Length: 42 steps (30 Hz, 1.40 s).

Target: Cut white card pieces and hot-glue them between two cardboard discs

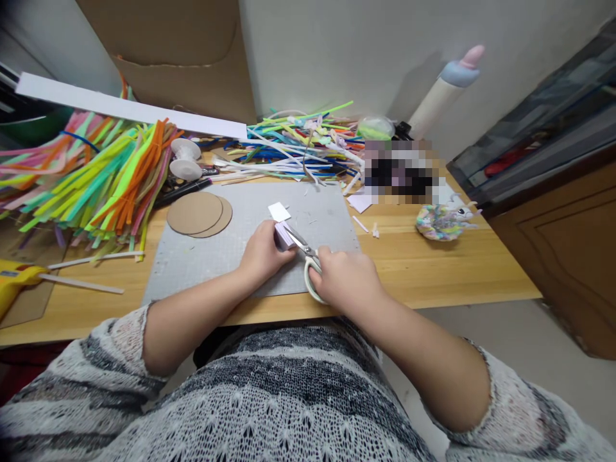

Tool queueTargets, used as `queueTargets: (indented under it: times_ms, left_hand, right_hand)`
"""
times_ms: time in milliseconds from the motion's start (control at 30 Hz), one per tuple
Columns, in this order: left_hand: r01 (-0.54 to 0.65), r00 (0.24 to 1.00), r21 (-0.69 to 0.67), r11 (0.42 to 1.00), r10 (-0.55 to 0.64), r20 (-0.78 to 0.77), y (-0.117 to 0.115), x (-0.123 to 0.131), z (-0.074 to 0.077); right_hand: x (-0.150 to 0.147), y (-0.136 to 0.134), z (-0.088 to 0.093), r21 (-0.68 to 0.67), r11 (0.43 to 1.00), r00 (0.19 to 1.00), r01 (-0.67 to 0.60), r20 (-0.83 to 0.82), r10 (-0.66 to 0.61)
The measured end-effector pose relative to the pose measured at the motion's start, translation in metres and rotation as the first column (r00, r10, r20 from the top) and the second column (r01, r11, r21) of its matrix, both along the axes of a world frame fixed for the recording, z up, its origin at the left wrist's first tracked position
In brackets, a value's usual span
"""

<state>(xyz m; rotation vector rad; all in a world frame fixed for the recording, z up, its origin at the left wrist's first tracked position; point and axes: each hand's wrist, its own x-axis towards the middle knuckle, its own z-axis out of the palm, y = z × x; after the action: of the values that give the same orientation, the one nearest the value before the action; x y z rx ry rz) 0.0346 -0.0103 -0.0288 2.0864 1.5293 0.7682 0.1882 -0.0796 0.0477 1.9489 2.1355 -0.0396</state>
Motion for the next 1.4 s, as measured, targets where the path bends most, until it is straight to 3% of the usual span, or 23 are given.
queueTargets:
  times_ms: [233,433,833,1400]
  left_hand:
    - [0.005,1.000,0.003,1.000,-0.005,0.018,0.000,-0.001,-0.002]
    - [0.010,1.000,0.011,1.000,-0.011,0.027,0.000,-0.001,-0.002]
    - [0.003,1.000,0.013,1.000,-0.003,0.015,0.000,-0.001,-0.002]
    - [0.015,0.999,-0.011,1.000,-0.015,0.033,0.000,-0.001,-0.001]
  right_hand:
    - [0.006,0.003,-0.001,-0.037,0.999,0.998,0.022,-0.050,-0.024]
    - [0.008,0.008,0.000,0.046,0.988,0.985,0.148,-0.093,-0.144]
    - [-0.003,0.013,0.001,-0.038,0.995,0.995,0.093,-0.030,-0.094]
    - [-0.008,0.019,0.009,-0.040,0.999,0.999,0.021,-0.035,-0.023]
